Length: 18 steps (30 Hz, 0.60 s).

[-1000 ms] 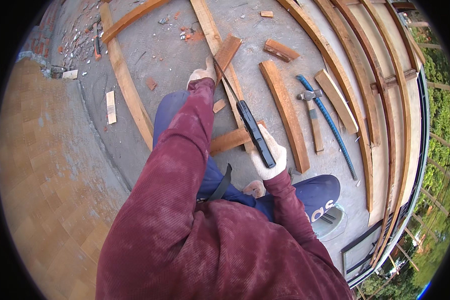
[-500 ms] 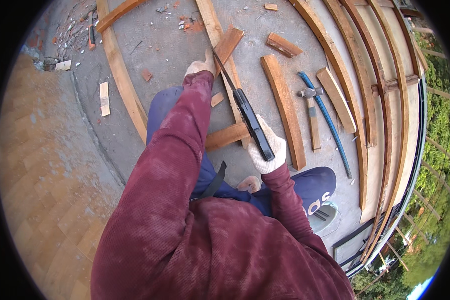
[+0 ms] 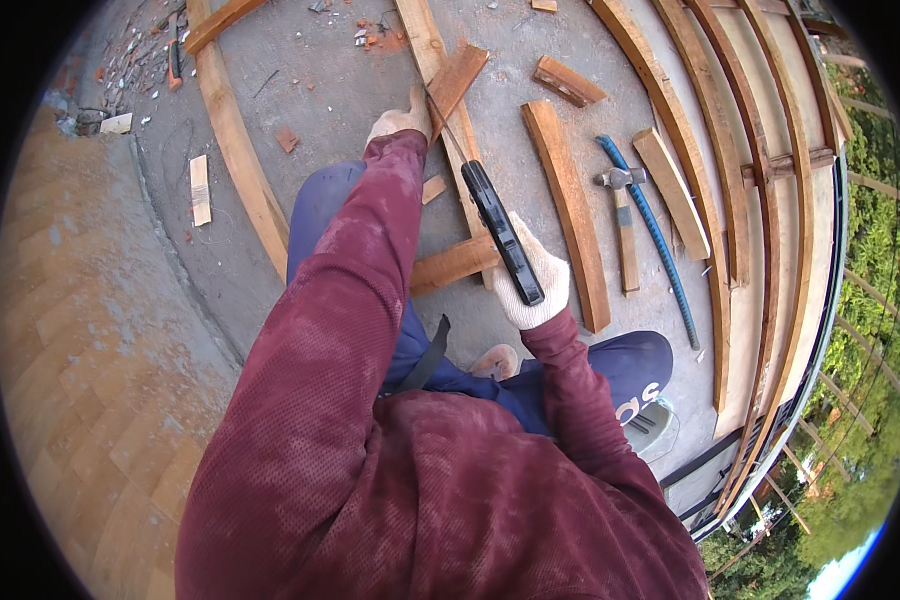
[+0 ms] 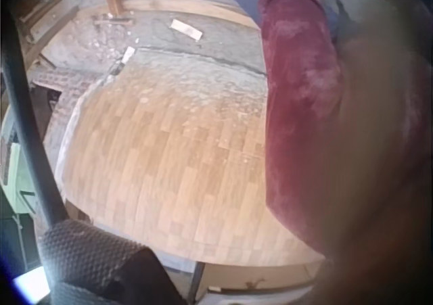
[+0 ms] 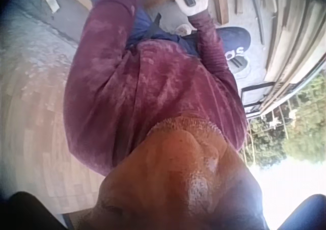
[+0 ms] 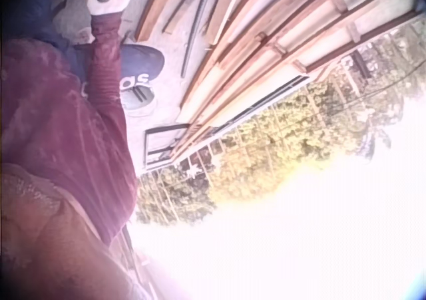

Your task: The person assembles a wooden frame by hammering nails into wooden planks and sawing pieces to fit. They use a hammer and a hand saw to join the planks together.

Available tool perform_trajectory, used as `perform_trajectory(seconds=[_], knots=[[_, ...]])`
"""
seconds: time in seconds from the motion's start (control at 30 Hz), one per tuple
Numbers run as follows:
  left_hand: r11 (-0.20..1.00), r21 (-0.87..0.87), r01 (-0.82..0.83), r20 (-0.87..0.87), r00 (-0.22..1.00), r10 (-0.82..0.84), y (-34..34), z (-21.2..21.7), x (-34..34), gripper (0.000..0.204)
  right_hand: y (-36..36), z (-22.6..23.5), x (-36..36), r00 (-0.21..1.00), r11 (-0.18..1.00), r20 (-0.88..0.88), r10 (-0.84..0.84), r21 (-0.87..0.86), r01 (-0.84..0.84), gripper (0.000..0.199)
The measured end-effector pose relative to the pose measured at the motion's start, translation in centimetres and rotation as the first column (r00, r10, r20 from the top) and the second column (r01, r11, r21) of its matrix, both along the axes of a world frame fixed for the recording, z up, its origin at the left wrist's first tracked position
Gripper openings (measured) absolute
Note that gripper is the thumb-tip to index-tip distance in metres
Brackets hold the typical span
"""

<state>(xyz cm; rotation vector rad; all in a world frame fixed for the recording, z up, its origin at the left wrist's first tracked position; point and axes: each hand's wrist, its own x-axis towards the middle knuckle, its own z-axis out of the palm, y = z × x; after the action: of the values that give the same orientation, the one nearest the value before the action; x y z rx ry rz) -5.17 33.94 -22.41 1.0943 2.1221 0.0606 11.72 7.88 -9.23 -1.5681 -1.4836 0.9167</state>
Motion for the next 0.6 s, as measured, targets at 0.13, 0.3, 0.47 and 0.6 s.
perform_trajectory(seconds=[0.13,0.3,0.47,0.6], knots=[[1.000,-0.019,0.017,-0.007,1.000,-0.017,-0.2,0.3,0.4,0.103,3.0,-0.7,0.0,1.000,0.998,-0.008,0.010,0.062,-0.010,0.067],[1.000,-0.017,-0.006,0.030,1.000,0.006,0.4,-0.7,0.0,0.103,3.9,-0.3,-0.2,0.999,0.998,-0.027,0.022,0.060,-0.020,0.069],[1.000,-0.004,0.014,-0.003,1.000,-0.014,0.0,0.0,0.0,0.101,-1.7,2.6,1.1,0.999,0.999,0.052,0.014,-0.045,-0.012,0.059],[1.000,0.005,0.025,-0.015,1.000,-0.025,0.0,0.2,0.0,0.101,-3.4,5.2,1.0,0.987,0.999,0.158,-0.005,0.040,-0.001,0.059]])
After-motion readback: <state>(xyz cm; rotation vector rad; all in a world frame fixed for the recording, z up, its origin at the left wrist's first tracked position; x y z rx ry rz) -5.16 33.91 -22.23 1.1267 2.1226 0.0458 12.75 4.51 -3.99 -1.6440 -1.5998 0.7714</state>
